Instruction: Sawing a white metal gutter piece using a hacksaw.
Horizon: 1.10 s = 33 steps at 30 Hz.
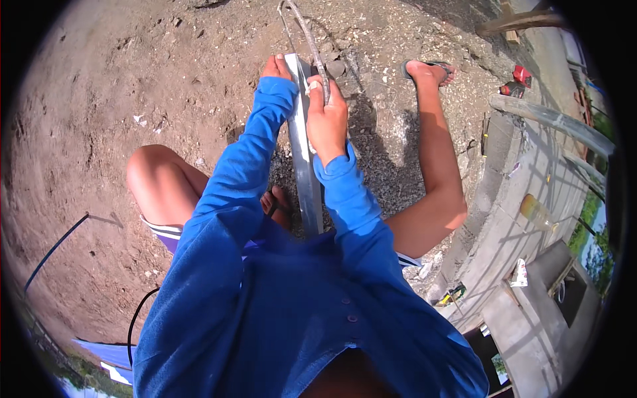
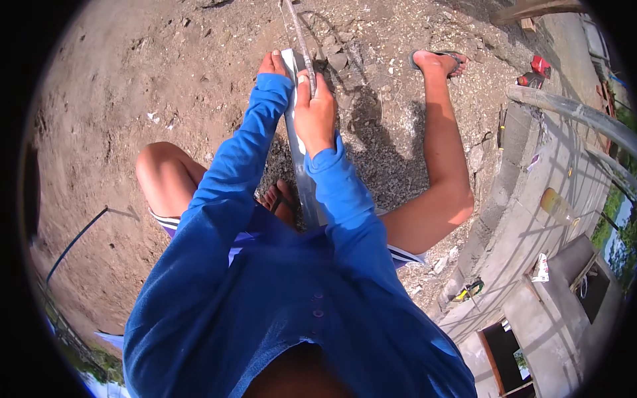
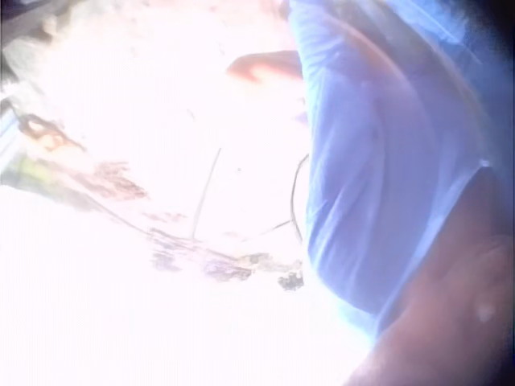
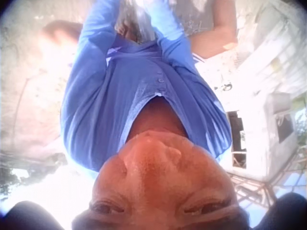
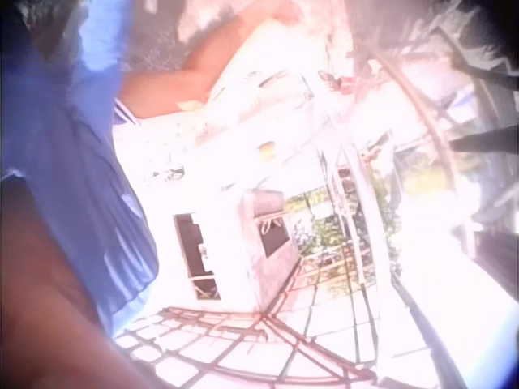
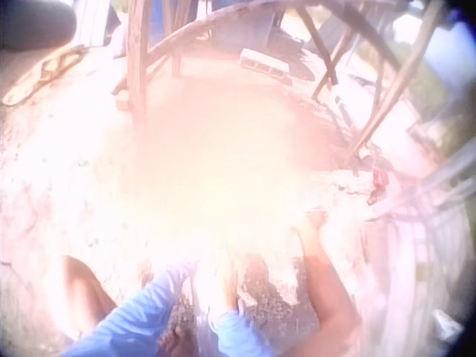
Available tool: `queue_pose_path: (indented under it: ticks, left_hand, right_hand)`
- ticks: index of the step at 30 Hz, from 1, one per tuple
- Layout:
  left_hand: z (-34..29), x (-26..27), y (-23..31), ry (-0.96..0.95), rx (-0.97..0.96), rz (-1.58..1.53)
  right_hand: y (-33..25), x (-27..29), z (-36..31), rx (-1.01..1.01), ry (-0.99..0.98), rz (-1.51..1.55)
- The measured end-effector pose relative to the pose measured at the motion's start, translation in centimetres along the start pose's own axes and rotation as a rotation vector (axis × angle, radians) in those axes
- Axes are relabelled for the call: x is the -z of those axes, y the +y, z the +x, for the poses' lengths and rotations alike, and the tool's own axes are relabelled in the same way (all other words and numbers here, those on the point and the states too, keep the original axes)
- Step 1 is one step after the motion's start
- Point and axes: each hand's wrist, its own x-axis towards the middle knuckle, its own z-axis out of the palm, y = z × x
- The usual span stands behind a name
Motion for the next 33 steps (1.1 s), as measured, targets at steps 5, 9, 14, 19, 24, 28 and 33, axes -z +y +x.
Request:
queue_pose_path:
  ticks: [5, 9, 14, 19, 24, 28, 33]
  left_hand:
    - [1.2, 0.3, 0.3, 0.07, -0.064, 0.003]
    - [1.0, 0.4, 1.7, 0.05, -0.053, 0.031]
    - [0.8, -0.4, -0.3, 0.028, -0.074, 0.008]
    - [1.2, 0.2, 0.4, 0.084, -0.093, 0.012]
    - [0.4, -0.7, 1.8, 0.046, -0.046, 0.007]
    - [0.6, -0.2, 0.4, 0.027, -0.026, 0.013]
    - [1.1, 0.2, -0.2, 0.09, -0.122, 0.015]
  right_hand:
    - [-2.2, 9.7, -12.3, -0.285, -0.159, 0.139]
    - [-1.3, 1.8, -1.6, 0.067, -0.025, -0.001]
    - [0.1, -1.2, 2.0, 0.127, 0.027, -0.009]
    - [-2.7, 9.6, -12.2, -0.226, -0.119, 0.275]
    - [-0.2, -0.8, 2.4, 0.185, 0.047, 0.104]
    - [0.2, -0.7, 1.8, 0.043, -0.009, 0.001]
    - [-2.8, 8.4, -11.5, -0.154, -0.127, 0.265]
